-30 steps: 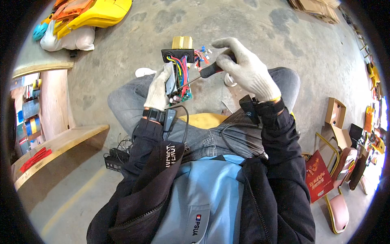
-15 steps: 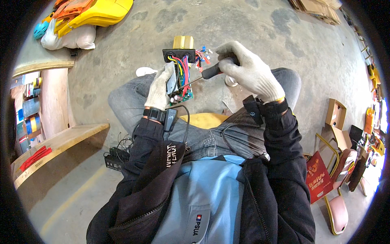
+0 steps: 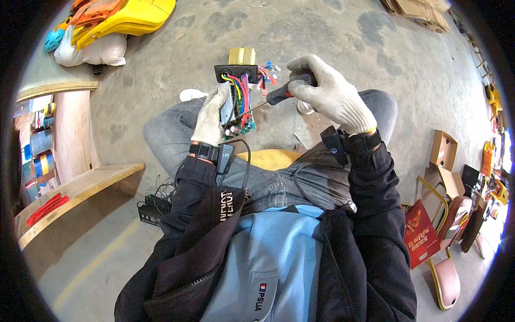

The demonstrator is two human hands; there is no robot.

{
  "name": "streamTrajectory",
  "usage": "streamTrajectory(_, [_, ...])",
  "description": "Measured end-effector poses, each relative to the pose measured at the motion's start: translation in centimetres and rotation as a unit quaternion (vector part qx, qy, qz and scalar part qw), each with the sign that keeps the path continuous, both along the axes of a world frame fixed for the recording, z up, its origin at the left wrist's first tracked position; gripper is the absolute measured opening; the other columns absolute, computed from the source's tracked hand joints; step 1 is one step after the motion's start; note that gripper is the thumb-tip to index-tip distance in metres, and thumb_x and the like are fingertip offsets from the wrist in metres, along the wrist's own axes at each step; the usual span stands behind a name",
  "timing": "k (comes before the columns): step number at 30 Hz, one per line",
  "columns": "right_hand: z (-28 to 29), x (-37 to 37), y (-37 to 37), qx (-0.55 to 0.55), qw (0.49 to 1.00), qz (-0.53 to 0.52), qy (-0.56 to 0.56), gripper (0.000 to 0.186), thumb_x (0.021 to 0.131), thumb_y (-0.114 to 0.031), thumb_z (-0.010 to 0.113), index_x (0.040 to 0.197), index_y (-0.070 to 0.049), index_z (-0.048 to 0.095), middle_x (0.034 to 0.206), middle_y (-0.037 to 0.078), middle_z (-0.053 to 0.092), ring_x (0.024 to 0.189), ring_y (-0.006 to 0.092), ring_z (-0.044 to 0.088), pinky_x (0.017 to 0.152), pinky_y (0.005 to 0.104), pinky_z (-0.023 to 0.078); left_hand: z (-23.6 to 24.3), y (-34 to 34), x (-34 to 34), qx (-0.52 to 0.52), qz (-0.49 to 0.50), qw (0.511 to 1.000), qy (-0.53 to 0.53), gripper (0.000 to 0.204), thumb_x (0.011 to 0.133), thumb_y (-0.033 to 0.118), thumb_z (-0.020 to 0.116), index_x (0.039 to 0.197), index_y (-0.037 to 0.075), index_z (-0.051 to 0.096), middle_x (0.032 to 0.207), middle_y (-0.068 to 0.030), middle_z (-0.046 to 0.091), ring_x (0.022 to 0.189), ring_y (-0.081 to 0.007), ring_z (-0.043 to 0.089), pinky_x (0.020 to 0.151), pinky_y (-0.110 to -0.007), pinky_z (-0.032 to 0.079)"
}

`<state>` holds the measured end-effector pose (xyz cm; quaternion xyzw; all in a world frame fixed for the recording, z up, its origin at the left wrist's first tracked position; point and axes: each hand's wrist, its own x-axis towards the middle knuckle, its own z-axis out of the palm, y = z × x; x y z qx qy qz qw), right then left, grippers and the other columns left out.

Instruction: Repairing an electronic circuit board using a screwdriver while seated in a workshop.

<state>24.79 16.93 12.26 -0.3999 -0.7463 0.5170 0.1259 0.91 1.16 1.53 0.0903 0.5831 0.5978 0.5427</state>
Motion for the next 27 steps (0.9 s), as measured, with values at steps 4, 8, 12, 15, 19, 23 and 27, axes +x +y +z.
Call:
streamTrajectory(4, [0.0, 0.0, 0.1, 0.012, 1.0, 0.012, -0.002, 0.042, 0.098, -0.031, 0.069, 0.128, -0.003, 0.068, 0.107, 0.015, 0.076, 0.098, 0.0211, 0.072, 0.091, 0.033, 0.055, -0.4, 0.2, 0.0, -0.002, 0.006, 1.0, 0.002, 0.047, 0.109, 0.038, 0.059, 0.144, 0.006, 0.059, 0.116, -0.0049, 0.069, 0.086, -0.0116, 0.069, 0.06, -0.028, 0.057])
streamTrajectory(8, [1.1, -1.0, 0.1, -0.04, 0.994, -0.001, -0.102, 0.038, 0.101, -0.022, 0.065, 0.133, -0.003, 0.064, 0.101, 0.009, 0.072, 0.095, 0.0144, 0.068, 0.087, 0.0314, 0.055, -1.6, 0.1, -0.5, -0.006, 0.007, 1.0, 0.018, 0.048, 0.109, 0.038, 0.059, 0.144, 0.005, 0.059, 0.119, -0.0053, 0.07, 0.093, -0.0117, 0.069, 0.07, -0.029, 0.059])
streamTrajectory(12, [-0.1, -0.4, 0.5, 0.039, 0.999, 0.015, -0.035, 0.042, 0.098, -0.032, 0.069, 0.129, -0.004, 0.069, 0.105, 0.015, 0.076, 0.096, 0.0219, 0.072, 0.09, 0.0327, 0.055, -1.0, 0.3, -0.3, 0.005, -0.012, 1.0, -0.01, 0.049, 0.109, 0.038, 0.06, 0.143, 0.004, 0.059, 0.122, -0.0058, 0.07, 0.101, -0.0122, 0.069, 0.081, -0.029, 0.059])
streamTrajectory(15, [-0.4, -0.1, 0.0, 0.021, 1.0, -0.002, 0.013, 0.039, 0.1, -0.03, 0.067, 0.128, -0.003, 0.069, 0.103, 0.015, 0.076, 0.094, 0.0207, 0.071, 0.09, 0.0322, 0.055, -0.4, 0.2, -0.1, -0.01, -0.002, 1.0, 0.017, 0.048, 0.11, 0.038, 0.059, 0.143, 0.003, 0.059, 0.122, -0.0061, 0.069, 0.1, -0.0128, 0.069, 0.081, -0.029, 0.058])
streamTrajectory(19, [0.8, -0.5, -0.5, 0.015, 1.0, -0.009, -0.014, 0.033, 0.101, -0.024, 0.064, 0.125, -0.003, 0.07, 0.102, 0.014, 0.075, 0.094, 0.0193, 0.07, 0.09, 0.032, 0.055, -0.1, 0.2, -0.1, -0.008, 0.002, 1.0, 0.014, 0.047, 0.11, 0.037, 0.059, 0.142, 0.003, 0.06, 0.122, -0.0061, 0.069, 0.1, -0.0128, 0.069, 0.082, -0.029, 0.058])
streamTrajectory(23, [1.2, -1.0, 0.4, -0.084, 0.992, 0.004, -0.094, 0.029, 0.099, -0.017, 0.067, 0.123, -0.001, 0.068, 0.113, 0.008, 0.072, 0.098, 0.0154, 0.069, 0.082, 0.0302, 0.057, -0.2, 0.2, -0.3, -0.002, 0.013, 1.0, -0.004, 0.041, 0.109, 0.029, 0.061, 0.139, 0.001, 0.061, 0.12, -0.0067, 0.071, 0.101, -0.0142, 0.071, 0.086, -0.031, 0.06])
streamTrajectory(27, [-0.5, -0.5, 0.5, 0.114, 0.991, 0.074, -0.024, 0.028, 0.099, -0.015, 0.067, 0.123, -0.001, 0.068, 0.109, 0.008, 0.07, 0.097, 0.0151, 0.068, 0.082, 0.0302, 0.057, -0.7, 0.3, -0.4, 0.004, 0.029, 0.999, -0.03, 0.033, 0.109, 0.022, 0.062, 0.135, 0.001, 0.062, 0.118, -0.007, 0.072, 0.1, -0.0158, 0.073, 0.087, -0.032, 0.062])
